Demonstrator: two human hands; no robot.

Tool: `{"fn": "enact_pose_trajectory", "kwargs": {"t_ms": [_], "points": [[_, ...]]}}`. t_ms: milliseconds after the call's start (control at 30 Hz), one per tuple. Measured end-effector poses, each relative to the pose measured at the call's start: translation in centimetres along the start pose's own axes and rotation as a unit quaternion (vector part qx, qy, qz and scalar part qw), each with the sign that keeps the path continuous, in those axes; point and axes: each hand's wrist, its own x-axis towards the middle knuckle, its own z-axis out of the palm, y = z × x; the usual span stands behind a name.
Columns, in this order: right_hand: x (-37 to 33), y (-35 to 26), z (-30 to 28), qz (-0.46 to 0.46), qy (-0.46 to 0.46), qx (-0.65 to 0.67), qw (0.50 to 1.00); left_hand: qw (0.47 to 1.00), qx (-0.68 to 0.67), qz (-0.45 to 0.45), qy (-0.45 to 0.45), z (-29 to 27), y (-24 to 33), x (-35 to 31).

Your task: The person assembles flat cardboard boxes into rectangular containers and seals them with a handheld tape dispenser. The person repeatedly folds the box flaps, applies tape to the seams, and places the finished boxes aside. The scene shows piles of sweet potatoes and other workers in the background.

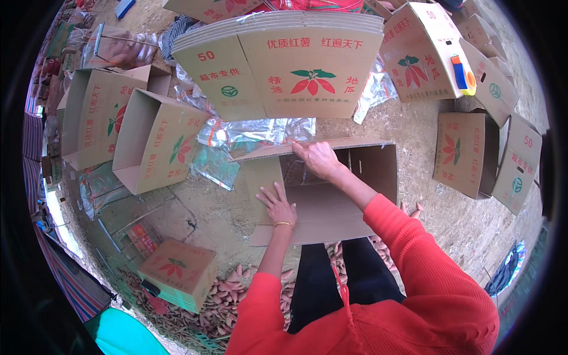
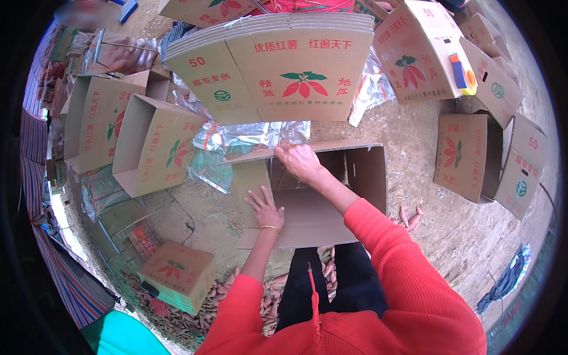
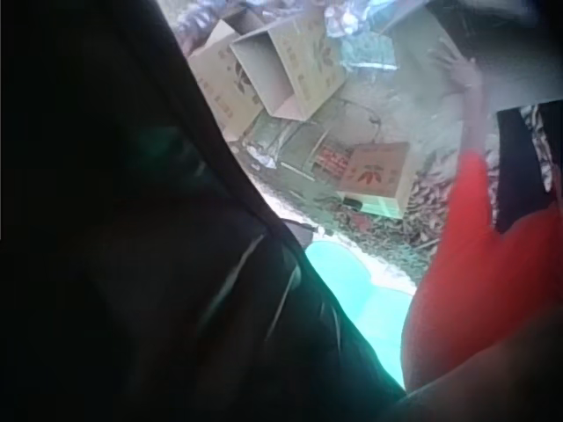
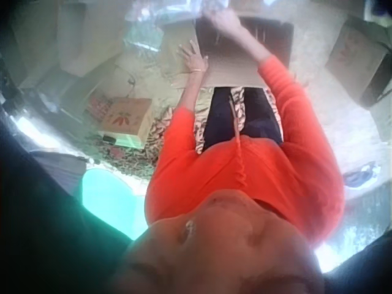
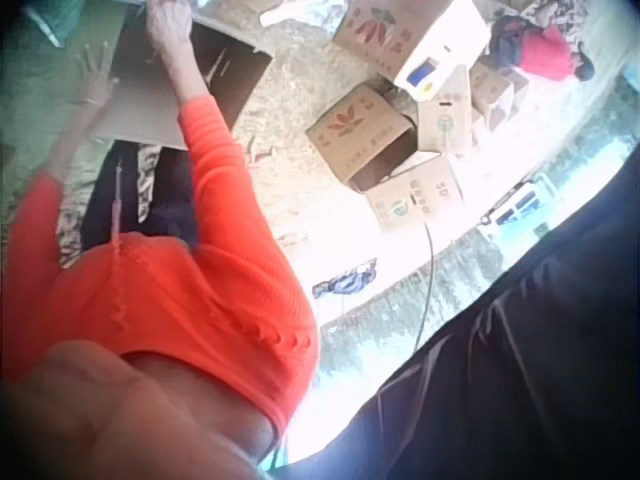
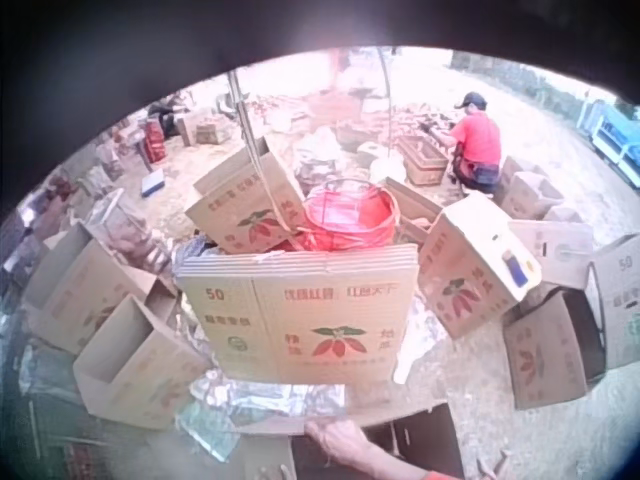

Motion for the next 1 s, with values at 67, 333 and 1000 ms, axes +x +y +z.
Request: {"fn": "enact_pose_trajectory", "kwargs": {"t_ms": [67, 333, 1000], "points": [[-1.0, 0.1, -0.5, -0.044, 0.147, 0.036, 0.987, 0.999, -0.025, 0.011, 0.022, -0.4, -0.5, 0.6], [-19.7, 5.4, 0.0, 0.471, 0.302, 0.261, 0.787, 0.980, -0.111, 0.100, 0.132, -0.5, -8.2, 3.7], [-13.0, 2.3, 12.8, 0.334, -0.142, -0.160, 0.918, 0.984, -0.114, 0.138, 0.005, 0.5, -8.0, 3.3]]}}
